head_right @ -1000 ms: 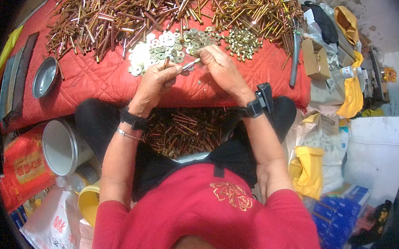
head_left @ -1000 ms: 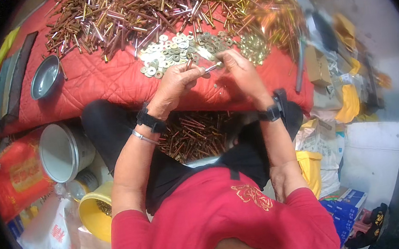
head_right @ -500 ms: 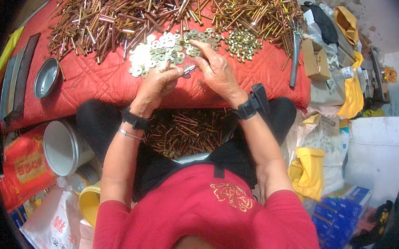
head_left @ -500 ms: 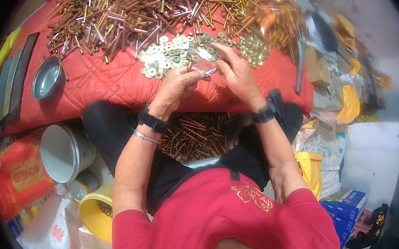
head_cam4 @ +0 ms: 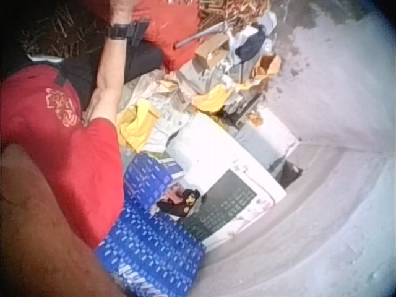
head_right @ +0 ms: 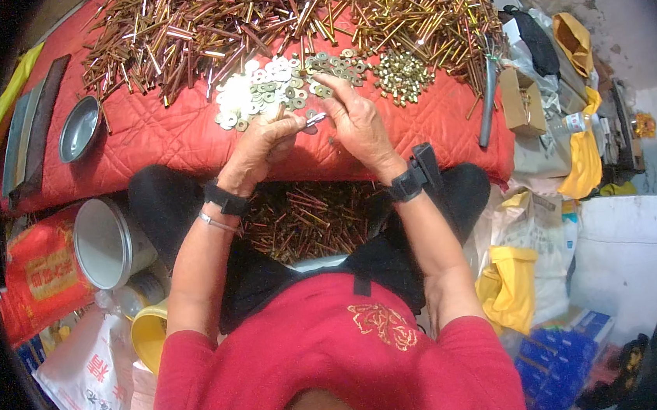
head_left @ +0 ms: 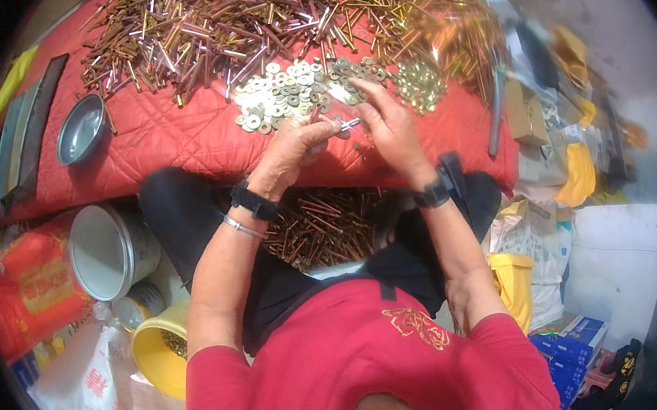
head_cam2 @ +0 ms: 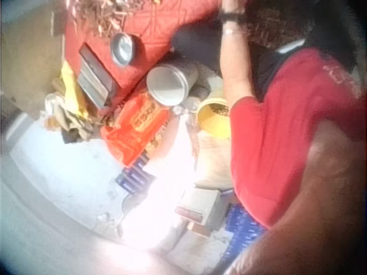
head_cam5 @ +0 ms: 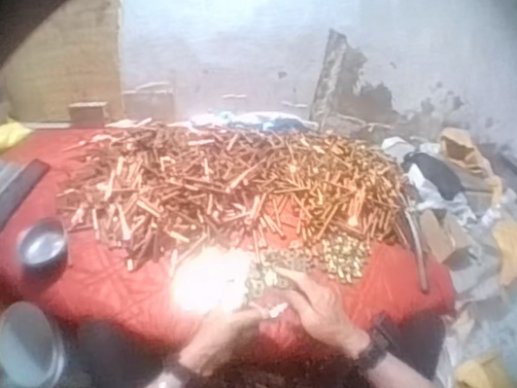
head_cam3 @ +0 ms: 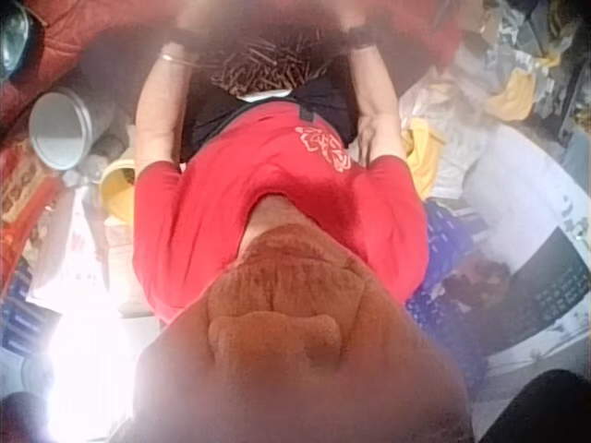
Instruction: Assembling metal washers and nuts onto threaded rods.
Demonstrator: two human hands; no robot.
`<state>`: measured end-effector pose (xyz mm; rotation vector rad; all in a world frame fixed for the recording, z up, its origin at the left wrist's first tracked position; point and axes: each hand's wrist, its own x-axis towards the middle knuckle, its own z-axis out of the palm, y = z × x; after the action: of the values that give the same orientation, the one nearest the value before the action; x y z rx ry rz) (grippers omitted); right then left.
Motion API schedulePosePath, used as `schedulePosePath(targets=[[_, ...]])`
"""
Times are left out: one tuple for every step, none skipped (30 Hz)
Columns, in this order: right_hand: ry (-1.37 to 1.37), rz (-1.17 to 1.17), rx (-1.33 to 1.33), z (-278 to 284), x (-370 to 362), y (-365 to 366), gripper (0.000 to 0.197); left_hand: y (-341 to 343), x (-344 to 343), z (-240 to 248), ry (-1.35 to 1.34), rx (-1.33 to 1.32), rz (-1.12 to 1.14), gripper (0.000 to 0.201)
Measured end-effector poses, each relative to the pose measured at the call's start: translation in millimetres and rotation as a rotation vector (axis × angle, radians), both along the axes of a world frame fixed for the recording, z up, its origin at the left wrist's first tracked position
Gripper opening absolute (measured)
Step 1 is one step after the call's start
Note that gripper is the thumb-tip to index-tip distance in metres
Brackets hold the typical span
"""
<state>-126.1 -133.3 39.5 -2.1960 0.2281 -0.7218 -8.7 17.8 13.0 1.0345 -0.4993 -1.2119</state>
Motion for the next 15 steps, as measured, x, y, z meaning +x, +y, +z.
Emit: schedulePosePath(targets=[[0.046,-0.005,0.078,1,0,1,0.042,0,0,-1,0.02,0.001,0.003,0.018],[0.027,-0.026,0.026,2,0,3,0.041,0,0,-3,0.039,0.003,0.005,0.017],[0.007,-0.047,-0.025,3,0,6,0.041,0,0,-4,0.059,0.004,0.007,0.017],[-0.013,-0.068,-0.077,4,0,8,0.04,0,1,-3,0.058,0.004,0.014,0.017],[0.018,-0.054,-0.041,6,-2,9,0.04,0,1,-2,0.058,0.004,0.022,0.017],[0.049,-0.04,-0.004,7,-3,10,0.04,0,2,-1,0.058,0.003,0.03,0.016],[0.08,-0.026,0.033,8,-3,11,0.04,1,1,0,0.042,0.005,0.024,0.016],[0.086,-0.04,0.049,6,-3,9,0.04,1,-1,2,0.026,0.007,0.014,0.016],[0.092,-0.053,0.065,2,-2,6,0.039,1,-2,3,0.011,0.009,0.004,0.016],[0.098,-0.067,0.082,0,-2,4,0.039,0,-2,1,0.029,0.01,0.015,0.016],[0.051,-0.047,0.018,1,-1,6,0.039,-1,0,-1,0.047,0.01,0.031,0.017],[0.004,-0.028,-0.045,4,-1,8,0.038,-1,2,-3,0.066,0.01,0.048,0.017],[-0.043,-0.009,-0.109,5,-1,9,0.038,0,2,-3,0.048,0.01,0.032,0.017],[-0.007,-0.007,-0.061,3,-1,6,0.037,-1,1,-3,0.03,0.009,0.008,0.017],[0.027,-0.005,-0.014,-1,-1,0,0.036,-2,0,-2,0.012,0.008,-0.017,0.017]])
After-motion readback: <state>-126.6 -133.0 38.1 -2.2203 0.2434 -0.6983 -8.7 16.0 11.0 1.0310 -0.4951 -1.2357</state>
